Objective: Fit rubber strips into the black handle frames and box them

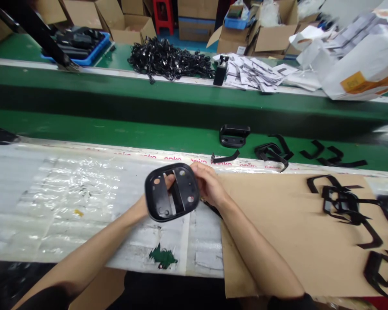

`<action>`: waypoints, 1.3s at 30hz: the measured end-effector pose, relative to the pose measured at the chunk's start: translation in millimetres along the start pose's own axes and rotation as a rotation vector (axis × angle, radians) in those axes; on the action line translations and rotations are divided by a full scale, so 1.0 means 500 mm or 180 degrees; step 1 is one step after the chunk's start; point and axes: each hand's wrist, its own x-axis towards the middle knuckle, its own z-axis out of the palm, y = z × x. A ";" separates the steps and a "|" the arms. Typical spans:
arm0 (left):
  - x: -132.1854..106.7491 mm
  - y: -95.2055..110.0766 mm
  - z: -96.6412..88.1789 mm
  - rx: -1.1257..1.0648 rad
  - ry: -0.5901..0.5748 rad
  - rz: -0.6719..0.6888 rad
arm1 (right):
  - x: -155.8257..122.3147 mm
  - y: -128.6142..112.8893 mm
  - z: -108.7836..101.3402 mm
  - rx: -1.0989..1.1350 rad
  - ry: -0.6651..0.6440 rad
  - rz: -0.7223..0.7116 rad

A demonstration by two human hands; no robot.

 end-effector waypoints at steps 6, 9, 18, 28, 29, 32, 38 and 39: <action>0.003 -0.008 -0.010 -0.0535 0.0522 0.0095 | -0.003 0.025 0.012 -0.0537 -0.0616 -0.0024; -0.005 0.015 -0.028 -0.0399 0.0434 0.0581 | -0.007 0.024 0.012 -0.0614 -0.1043 0.0134; 0.014 0.045 -0.073 -0.1831 0.0014 -0.0477 | -0.001 0.022 -0.003 -0.0072 -0.0524 -0.0023; 0.006 0.051 -0.060 -0.1464 -0.0374 -0.0121 | -0.001 0.019 -0.003 -0.0162 -0.0157 -0.0139; 0.009 0.045 -0.061 -0.1345 -0.0341 -0.0154 | 0.001 0.021 -0.004 -0.0184 -0.0123 -0.0153; 0.020 0.025 -0.067 -0.1067 -0.0001 -0.0195 | 0.010 0.022 -0.002 -0.0241 -0.0016 -0.0194; 0.037 0.016 -0.070 -0.0417 0.1060 -0.0238 | -0.014 -0.037 0.015 -0.0566 0.0052 -0.0444; 0.038 0.018 -0.070 -0.0293 0.0972 -0.0370 | -0.036 -0.054 0.015 -0.0646 -0.0003 -0.0542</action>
